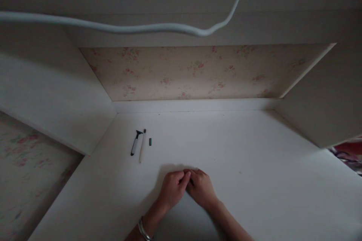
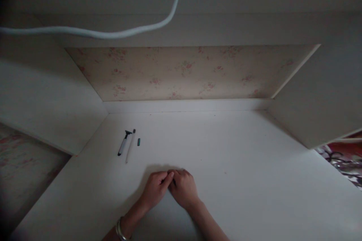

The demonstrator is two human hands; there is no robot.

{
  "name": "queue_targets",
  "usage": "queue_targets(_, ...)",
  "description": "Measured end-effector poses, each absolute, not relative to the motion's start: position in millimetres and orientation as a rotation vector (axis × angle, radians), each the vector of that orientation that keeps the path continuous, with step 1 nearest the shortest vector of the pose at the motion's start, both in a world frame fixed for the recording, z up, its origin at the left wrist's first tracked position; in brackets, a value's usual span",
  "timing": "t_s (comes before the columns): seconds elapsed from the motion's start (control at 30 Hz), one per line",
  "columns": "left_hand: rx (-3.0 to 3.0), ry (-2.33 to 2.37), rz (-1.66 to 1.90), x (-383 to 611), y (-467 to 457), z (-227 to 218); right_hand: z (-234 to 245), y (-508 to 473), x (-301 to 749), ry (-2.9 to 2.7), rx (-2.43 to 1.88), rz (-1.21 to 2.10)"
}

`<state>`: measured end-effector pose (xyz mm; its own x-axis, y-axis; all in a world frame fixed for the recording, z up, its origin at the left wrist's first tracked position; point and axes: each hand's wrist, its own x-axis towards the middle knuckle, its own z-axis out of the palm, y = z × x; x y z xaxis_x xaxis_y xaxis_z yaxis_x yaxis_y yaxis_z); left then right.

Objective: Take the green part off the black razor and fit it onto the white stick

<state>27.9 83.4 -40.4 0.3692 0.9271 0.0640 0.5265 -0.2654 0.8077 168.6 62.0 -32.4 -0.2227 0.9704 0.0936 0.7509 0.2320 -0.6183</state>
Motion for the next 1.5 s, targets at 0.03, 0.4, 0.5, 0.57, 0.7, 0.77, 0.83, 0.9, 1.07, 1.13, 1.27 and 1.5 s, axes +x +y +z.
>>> queue_targets(0.03, 1.921, 1.255, 0.720, 27.7, 83.1, -40.6, -32.0, 61.9, 168.5, -2.043, -1.573, 0.629)
queue_targets(0.4, 1.921, 1.251, 0.728, 27.1, 82.4, -37.7, -30.1, 61.1, 168.2, -2.053, -1.573, 0.620)
queue_targets(0.5, 1.930, 1.255, 0.732, 27.3, 82.3, -36.9, -31.3, 61.1, 168.6, -2.062, -1.573, 0.605)
queue_targets(0.57, 1.936, 1.259, 0.731, 27.2, 82.0, -37.1, -32.0, 61.3, 168.6, -2.063, -1.573, 0.602)
queue_targets(0.7, 1.939, 1.259, 0.731, 27.0, 81.9, -37.2, -32.5, 61.7, 168.3, -2.053, -1.579, 0.624)
queue_targets(0.77, 1.936, 1.257, 0.726, 27.3, 82.2, -36.4, -32.6, 61.6, 168.3, -2.047, -1.571, 0.625)
queue_targets(0.83, 1.935, 1.260, 0.720, 27.8, 82.7, -35.4, -32.7, 61.5, 168.6, -2.040, -1.561, 0.620)
queue_targets(0.9, 1.937, 1.268, 0.719, 28.3, 83.2, -34.7, -32.5, 61.6, 169.0, -2.034, -1.550, 0.617)
queue_targets(1.07, 1.931, 1.269, 0.714, 28.3, 83.0, -35.7, -31.7, 62.1, 169.0, -2.023, -1.519, 0.632)
queue_targets(1.13, 1.926, 1.267, 0.713, 27.9, 82.5, -36.4, -31.8, 62.2, 168.7, -2.025, -1.518, 0.634)
queue_targets(1.27, 1.936, 1.266, 0.717, 27.4, 81.6, -37.1, -32.2, 62.1, 168.6, -2.035, -1.538, 0.637)
queue_targets(1.5, 1.939, 1.259, 0.725, 27.5, 81.6, -35.6, -31.7, 61.8, 168.6, -2.051, -1.569, 0.641)
